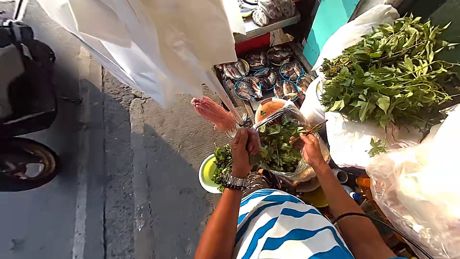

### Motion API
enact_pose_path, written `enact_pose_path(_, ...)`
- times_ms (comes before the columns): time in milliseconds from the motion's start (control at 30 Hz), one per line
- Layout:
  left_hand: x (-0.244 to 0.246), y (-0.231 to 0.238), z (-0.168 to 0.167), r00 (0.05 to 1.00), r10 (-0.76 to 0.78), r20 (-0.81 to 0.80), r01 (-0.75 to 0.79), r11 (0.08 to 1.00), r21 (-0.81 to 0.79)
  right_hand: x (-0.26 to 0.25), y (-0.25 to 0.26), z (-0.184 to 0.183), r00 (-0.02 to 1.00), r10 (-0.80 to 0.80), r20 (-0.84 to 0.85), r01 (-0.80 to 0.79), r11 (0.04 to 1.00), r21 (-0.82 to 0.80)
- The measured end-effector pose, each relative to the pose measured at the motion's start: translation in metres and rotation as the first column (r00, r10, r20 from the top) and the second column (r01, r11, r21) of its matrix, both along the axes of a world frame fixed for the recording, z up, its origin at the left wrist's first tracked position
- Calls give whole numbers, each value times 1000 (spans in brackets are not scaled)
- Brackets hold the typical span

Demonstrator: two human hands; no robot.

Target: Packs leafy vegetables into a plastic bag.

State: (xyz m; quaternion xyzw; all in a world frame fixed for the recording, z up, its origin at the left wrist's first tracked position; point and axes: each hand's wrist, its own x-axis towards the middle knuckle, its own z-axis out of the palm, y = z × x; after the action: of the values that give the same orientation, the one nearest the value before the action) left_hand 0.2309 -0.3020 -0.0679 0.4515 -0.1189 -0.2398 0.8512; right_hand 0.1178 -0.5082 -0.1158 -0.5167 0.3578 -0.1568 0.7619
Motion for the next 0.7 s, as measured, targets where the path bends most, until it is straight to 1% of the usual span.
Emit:
enact_pose_path(33,5,1,1,998,13,58,-21,991,134,-1,3,4,992,117,-57,-123,984,-129)
enact_pose_path(67,7,0,2,991,-2,134,-35,961,275,-1,8,9,961,246,-127,-270,934,-234)
enact_pose_path(100,8,-3,3,977,-44,209,-39,926,376,0,14,14,908,367,-204,-415,859,-301)
enact_pose_path(133,7,-7,4,959,-91,268,-35,900,434,0,21,20,836,477,-272,-547,769,-330)
enact_pose_path(167,6,-11,3,941,-134,311,-27,885,464,2,29,22,766,562,-313,-643,678,-357)
enact_pose_path(200,5,-14,2,927,-178,330,-5,874,487,3,36,22,710,627,-320,-703,600,-383)
enact_pose_path(267,3,-16,-6,909,-256,330,67,869,490,6,47,19,610,733,-300,-780,490,-389)
enact_pose_path(333,-1,-12,-17,885,-330,328,139,860,491,9,51,16,500,820,-280,-854,412,-319)
enact_pose_path(367,-4,-8,-23,873,-349,340,151,858,491,9,51,14,446,855,-266,-884,374,-282)
enact_pose_path(433,-11,5,-36,871,-331,362,126,865,486,7,50,8,359,906,-226,-920,302,-250)
enact_pose_path(500,-17,22,-49,902,-264,341,87,886,456,6,43,0,276,937,-214,-947,228,-224)
enact_pose_path(533,-20,32,-55,927,-202,317,45,897,440,8,37,0,248,943,-223,-963,214,-166)
enact_pose_path(567,-21,42,-60,950,-127,284,-2,910,414,10,29,-5,270,935,-230,-961,248,-118)
enact_pose_path(600,-21,52,-64,971,-39,235,-55,923,380,11,18,-14,343,905,-253,-939,332,-88)
enact_pose_path(633,-21,61,-65,983,46,178,-105,935,338,14,7,-27,441,843,-308,-894,443,-69)
enact_pose_path(667,-21,68,-64,984,135,116,-164,939,303,19,-4,-41,527,752,-397,-836,543,-81)
enact_pose_path(700,-20,74,-63,974,223,50,-228,934,276,25,-13,-56,582,650,-489,-783,610,-121)
